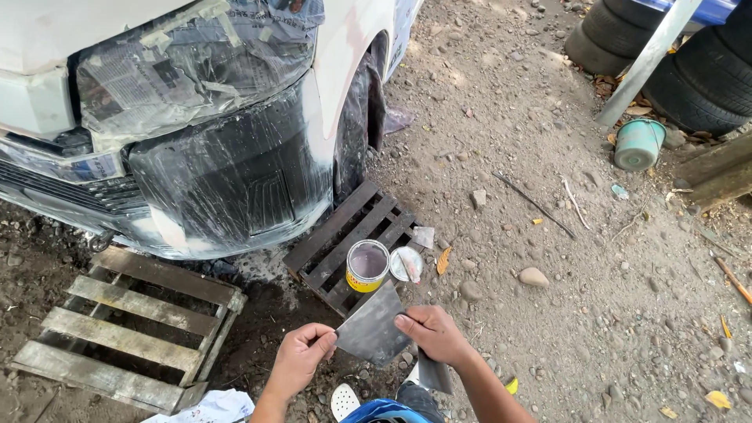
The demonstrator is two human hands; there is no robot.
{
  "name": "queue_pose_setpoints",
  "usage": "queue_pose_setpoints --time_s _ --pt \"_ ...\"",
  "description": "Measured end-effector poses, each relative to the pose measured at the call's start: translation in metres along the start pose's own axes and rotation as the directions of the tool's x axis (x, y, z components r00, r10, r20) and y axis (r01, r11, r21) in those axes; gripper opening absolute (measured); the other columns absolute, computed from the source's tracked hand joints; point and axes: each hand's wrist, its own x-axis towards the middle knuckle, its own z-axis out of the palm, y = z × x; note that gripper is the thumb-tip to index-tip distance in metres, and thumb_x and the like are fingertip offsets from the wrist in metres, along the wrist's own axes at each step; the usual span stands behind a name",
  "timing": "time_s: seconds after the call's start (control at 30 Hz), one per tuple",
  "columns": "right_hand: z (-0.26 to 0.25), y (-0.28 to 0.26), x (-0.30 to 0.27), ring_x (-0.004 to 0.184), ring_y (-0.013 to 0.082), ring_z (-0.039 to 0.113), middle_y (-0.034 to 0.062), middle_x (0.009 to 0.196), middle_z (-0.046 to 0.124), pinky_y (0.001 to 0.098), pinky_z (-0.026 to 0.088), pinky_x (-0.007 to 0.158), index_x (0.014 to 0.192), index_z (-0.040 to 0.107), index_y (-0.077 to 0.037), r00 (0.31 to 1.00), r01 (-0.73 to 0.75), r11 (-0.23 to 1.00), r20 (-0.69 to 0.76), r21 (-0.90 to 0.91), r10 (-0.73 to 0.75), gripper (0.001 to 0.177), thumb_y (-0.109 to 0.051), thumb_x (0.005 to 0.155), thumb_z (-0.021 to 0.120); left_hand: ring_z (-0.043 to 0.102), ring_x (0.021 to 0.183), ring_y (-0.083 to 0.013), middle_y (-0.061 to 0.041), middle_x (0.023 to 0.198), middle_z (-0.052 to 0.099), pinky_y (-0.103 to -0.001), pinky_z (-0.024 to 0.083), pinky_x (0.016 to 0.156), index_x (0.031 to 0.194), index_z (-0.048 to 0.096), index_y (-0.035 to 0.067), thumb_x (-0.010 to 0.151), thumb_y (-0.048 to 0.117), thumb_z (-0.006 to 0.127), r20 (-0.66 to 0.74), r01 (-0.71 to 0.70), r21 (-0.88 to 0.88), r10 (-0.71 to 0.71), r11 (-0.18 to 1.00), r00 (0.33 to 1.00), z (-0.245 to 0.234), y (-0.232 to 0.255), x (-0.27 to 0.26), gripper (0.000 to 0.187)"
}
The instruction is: The person handles a sanding block and a paint can near the front of a white car. They dip the sanding block into the paint can and then use a small red tube to squeeze a substance onto the block, mixing it with the paint.
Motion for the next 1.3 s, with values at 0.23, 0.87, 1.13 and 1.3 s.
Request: queue_pose_setpoints --time_s 0.23,0.87,1.13,1.3 --pt "0.001 0.0 0.0 0.065 0.0111 0.058 0.0 0.07 0.061 0.0346 0.049 0.061 0.082 0.066 -0.002 1.0 0.017 0.982 -0.017 0.189 -0.014 0.035 -0.031 0.1 0.063 0.056 0.061 -0.013 -0.006 0.067 0.065 -0.029 0.047 0.058 0.09 0.073 -0.002 0.096 0.02 0.073 -0.076 0.052 -0.089 -0.059 0.995 0.995 -0.013 -0.029 0.006 0.023" --pt "0.031 0.014 -0.039 0.087 0.0043 0.062 -0.0056 0.096 0.067 0.022 0.051 0.078 0.111 0.073 -0.009 0.939 -0.319 0.828 0.274 0.461 0.209 0.023 -0.022 0.096 0.061 0.07 0.073 -0.0168 -0.007 0.1 0.074 -0.035 0.058 0.068 0.137 0.054 0.009 0.099 0.022 0.054 -0.377 -0.094 0.236 0.18 0.967 0.908 0.004 0.027 -0.034 0.04" --pt "0.008 -0.006 -0.015 0.083 0.0059 0.064 -0.0006 0.094 0.07 0.0232 0.054 0.074 0.116 0.07 -0.004 0.98 -0.199 0.813 0.088 0.547 0.18 0.026 -0.006 0.09 0.073 0.07 0.077 -0.0186 -0.012 0.1 0.076 -0.031 0.056 0.069 0.122 0.073 0.006 0.094 0.017 0.063 -0.199 -0.149 0.469 0.268 0.871 0.943 0.04 0.035 -0.046 0.031" --pt "0.039 -0.011 -0.009 0.076 0.0033 0.056 -0.0044 0.086 0.065 0.0219 0.048 0.066 0.112 0.071 -0.002 0.987 -0.098 0.902 -0.075 0.42 0.143 0.024 -0.006 0.089 0.077 0.064 0.075 -0.035 -0.019 0.083 0.066 -0.04 0.05 0.066 0.089 0.062 -0.002 0.104 0.024 0.063 -0.188 -0.279 0.499 0.417 0.82 0.89 0.084 0.04 -0.023 0.03"
